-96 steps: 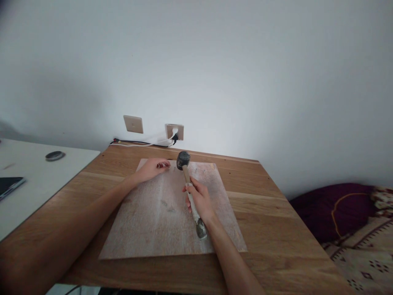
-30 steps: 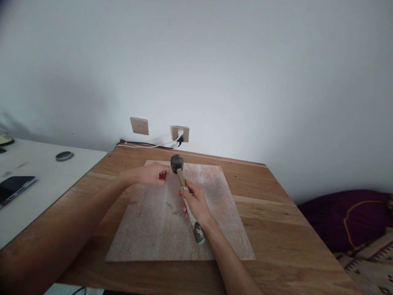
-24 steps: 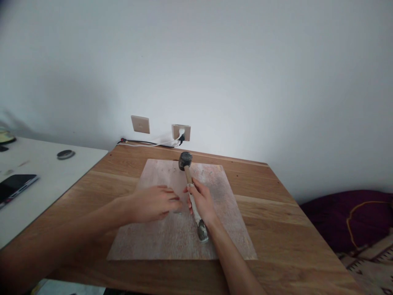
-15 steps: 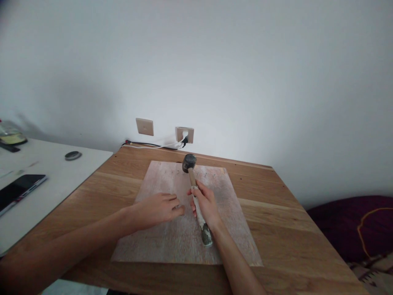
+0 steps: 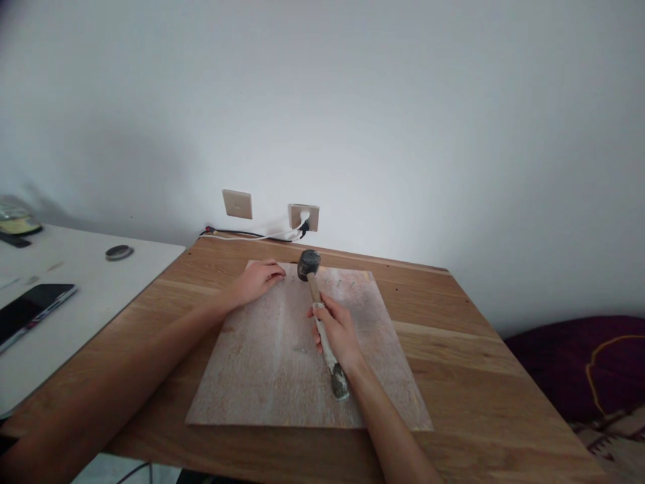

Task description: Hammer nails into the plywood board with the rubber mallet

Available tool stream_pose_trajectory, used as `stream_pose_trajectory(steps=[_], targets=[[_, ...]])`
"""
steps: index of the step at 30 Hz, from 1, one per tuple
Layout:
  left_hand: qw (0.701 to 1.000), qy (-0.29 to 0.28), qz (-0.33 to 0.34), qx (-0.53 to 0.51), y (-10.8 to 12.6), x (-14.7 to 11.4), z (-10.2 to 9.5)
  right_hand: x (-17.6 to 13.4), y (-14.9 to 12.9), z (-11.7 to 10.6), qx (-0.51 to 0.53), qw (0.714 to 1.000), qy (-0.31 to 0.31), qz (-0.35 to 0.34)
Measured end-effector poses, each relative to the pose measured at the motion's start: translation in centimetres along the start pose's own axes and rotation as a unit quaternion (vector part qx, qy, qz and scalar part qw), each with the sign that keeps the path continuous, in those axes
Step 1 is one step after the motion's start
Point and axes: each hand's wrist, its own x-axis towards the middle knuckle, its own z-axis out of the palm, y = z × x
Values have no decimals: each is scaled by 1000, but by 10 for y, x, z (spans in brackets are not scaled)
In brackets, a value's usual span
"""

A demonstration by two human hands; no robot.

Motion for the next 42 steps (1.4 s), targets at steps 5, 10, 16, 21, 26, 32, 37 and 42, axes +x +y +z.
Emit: stream_pose_trajectory(steps=[5,10,16,21,26,32,37,42], targets=[[1000,16,-5,-26,-6,2,6,0,2,0,4,1000,-1,8],[999,-13,30,-10,-11,1,7,0,4,0,6,1000,-4,7],[1000,21,5,-1,-7,2,15,-1,1,2,-1,1000,-10,9],[1000,18,-4,-14,-6,3,19,-1,2,2,-1,1000,-9,11],[996,27,-41,-72,-6,4,21,1,1,3,-2,1000,-14,8],[986,48,-85,-136,-7,4,21,8,-10,10,-6,999,-33,-4],[982,50,-96,-155,-3,5,18,10,-9,19,0,999,-46,-2],[982,51,-119,-136,-1,9,18,8,-6,22,-13,999,-46,-7]])
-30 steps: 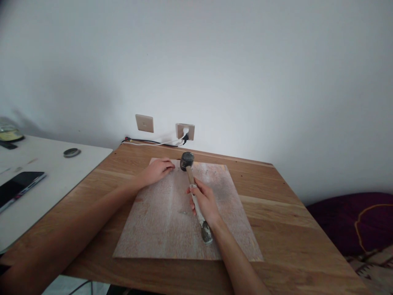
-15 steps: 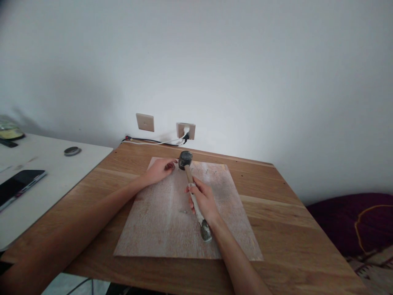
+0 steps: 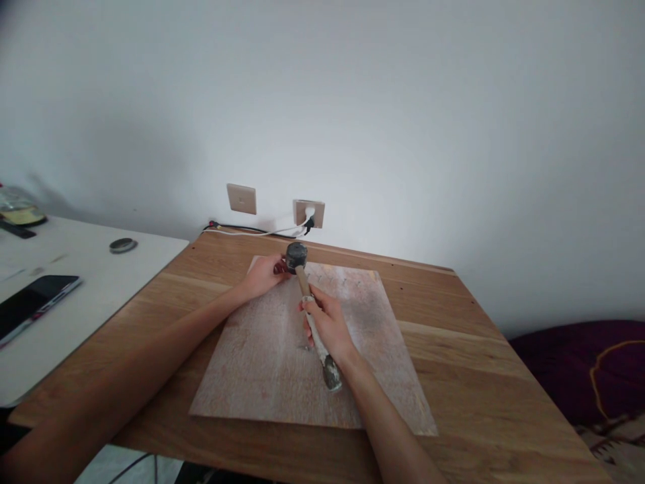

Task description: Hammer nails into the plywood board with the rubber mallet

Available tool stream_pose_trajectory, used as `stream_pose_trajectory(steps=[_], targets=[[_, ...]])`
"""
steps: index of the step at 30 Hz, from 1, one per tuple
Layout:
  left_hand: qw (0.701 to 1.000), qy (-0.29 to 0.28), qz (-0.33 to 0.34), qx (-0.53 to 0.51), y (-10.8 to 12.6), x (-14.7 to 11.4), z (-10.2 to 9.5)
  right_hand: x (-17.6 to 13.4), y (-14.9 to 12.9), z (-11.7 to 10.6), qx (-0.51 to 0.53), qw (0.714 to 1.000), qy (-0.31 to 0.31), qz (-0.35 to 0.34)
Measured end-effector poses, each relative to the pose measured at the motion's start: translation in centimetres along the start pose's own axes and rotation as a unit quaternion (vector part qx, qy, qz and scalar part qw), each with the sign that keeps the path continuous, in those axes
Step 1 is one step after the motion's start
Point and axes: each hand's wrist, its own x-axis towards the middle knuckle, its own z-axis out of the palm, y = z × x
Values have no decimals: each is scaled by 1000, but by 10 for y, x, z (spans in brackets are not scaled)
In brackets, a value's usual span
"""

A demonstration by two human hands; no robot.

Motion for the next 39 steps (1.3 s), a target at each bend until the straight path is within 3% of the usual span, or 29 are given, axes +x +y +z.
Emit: stream_pose_trajectory(steps=[16,32,39], targets=[[1000,-8,23,-17,2,-2,-1,0,0,1,4,1000,5,-2],[1000,-8,4,-5,-4,-1,1,2,7,1,-12,1000,-10,-5],[996,-2,23,90,12,-1,-23,0,2,-2,3,1000,5,8]])
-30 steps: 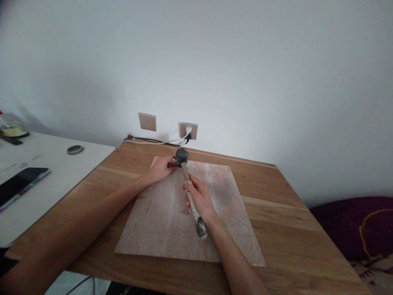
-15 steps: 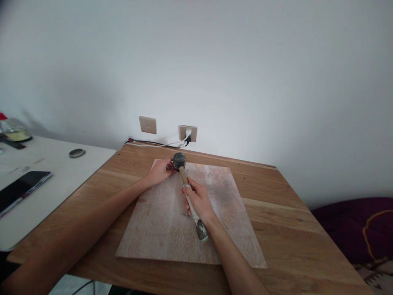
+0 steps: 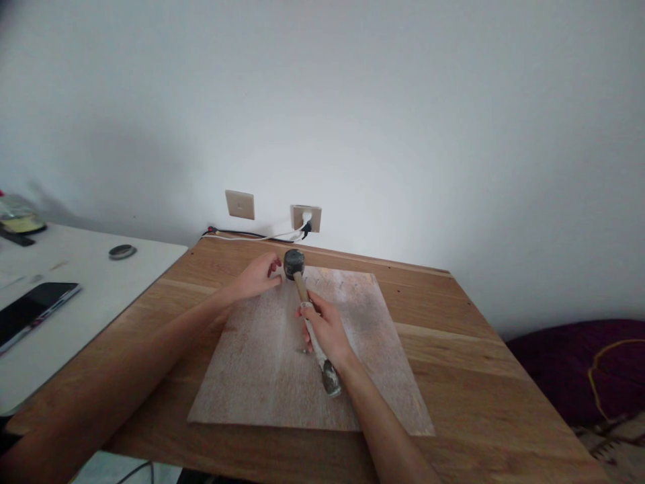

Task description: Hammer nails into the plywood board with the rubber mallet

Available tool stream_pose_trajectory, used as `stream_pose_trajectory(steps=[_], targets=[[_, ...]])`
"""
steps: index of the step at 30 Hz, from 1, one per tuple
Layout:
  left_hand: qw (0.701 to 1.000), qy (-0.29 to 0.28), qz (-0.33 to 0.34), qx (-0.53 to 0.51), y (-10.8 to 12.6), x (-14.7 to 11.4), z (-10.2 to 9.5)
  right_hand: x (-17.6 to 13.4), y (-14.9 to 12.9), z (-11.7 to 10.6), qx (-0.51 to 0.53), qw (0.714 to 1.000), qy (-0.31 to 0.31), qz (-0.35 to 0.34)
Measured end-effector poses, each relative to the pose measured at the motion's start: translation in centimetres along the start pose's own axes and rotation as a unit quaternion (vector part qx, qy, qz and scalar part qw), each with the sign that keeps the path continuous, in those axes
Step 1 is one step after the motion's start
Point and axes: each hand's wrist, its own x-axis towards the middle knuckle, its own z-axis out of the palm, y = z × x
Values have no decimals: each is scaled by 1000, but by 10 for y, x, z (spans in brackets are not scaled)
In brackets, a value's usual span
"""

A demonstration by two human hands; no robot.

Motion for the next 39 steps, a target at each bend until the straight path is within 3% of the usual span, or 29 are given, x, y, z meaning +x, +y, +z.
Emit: stream_pose_trajectory(steps=[1,3,5,6,10,14,17,21,25,28,39], targets=[[1000,-17,19,13,7,-1,-6,0,-2,-2,9,1000,7,-6],[990,-116,84,13,26,-7,-15,-1,-4,-8,24,999,26,-17],[954,-240,182,6,51,-19,-17,-1,-6,-14,23,999,37,-21],[935,-271,229,23,65,-28,-14,-1,-7,-17,19,999,40,-22],[904,-209,328,176,103,-66,13,-2,-9,-24,13,998,46,-32],[887,-167,376,210,111,-82,31,-4,-12,-25,10,998,46,-30],[895,-211,359,159,102,-68,24,-4,-14,-25,2,999,42,-31],[943,-224,242,41,62,-28,2,-4,-12,-25,-6,998,58,-29],[987,-119,90,-63,3,0,-12,-3,-9,-22,10,997,74,-24],[994,-67,40,-73,-25,1,-12,-3,-9,-20,18,997,75,-22],[993,-35,42,-103,-36,-9,0,-5,-5,-11,30,998,47,-16]])
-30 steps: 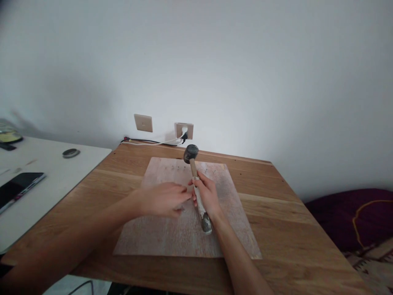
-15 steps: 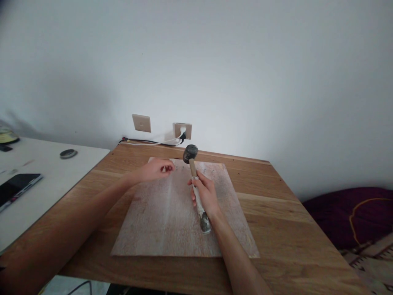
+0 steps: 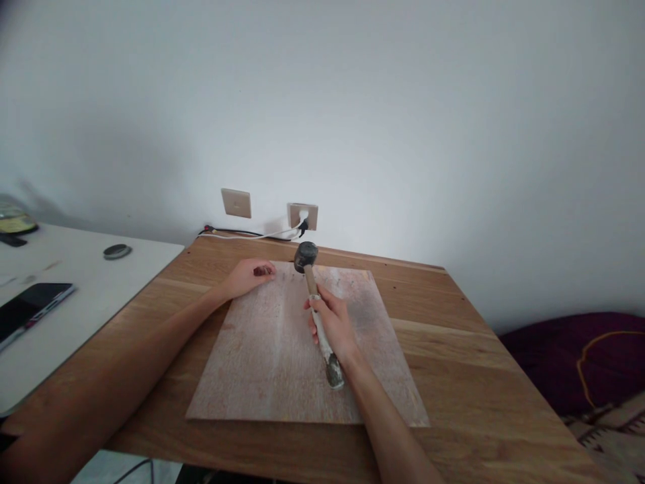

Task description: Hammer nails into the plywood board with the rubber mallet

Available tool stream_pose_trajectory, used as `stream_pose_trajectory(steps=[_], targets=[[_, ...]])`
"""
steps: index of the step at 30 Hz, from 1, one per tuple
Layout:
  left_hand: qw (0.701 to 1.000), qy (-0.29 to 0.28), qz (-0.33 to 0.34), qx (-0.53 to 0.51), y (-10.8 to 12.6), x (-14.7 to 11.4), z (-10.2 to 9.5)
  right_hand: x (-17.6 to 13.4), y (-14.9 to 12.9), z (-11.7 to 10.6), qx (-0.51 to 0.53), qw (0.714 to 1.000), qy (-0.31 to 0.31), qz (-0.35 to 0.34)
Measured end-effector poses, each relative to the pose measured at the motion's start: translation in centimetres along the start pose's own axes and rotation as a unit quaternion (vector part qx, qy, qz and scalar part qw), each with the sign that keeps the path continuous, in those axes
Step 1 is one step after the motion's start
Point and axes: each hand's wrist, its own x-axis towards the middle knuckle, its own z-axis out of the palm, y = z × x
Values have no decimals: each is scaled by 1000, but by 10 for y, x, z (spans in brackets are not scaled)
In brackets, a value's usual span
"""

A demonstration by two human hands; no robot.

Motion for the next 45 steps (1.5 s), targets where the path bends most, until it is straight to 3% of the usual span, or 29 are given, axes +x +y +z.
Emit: stream_pose_trajectory(steps=[4,10,25,34,41,45], targets=[[999,20,-18,-22,-3,1,0,2,0,14,-9,999,-47,15],[1000,1,-15,-22,-2,1,-1,10,1,32,-36,996,-74,15],[998,37,-43,11,-5,1,1,8,5,39,-65,995,-79,22],[1000,5,-29,-12,-8,0,2,-42,3,9,32,999,15,-4],[1000,-4,-24,-12,-8,1,1,-72,27,-19,7,995,100,-1],[999,-20,-28,-17,-8,3,-1,-68,30,-21,-57,995,83,7]])
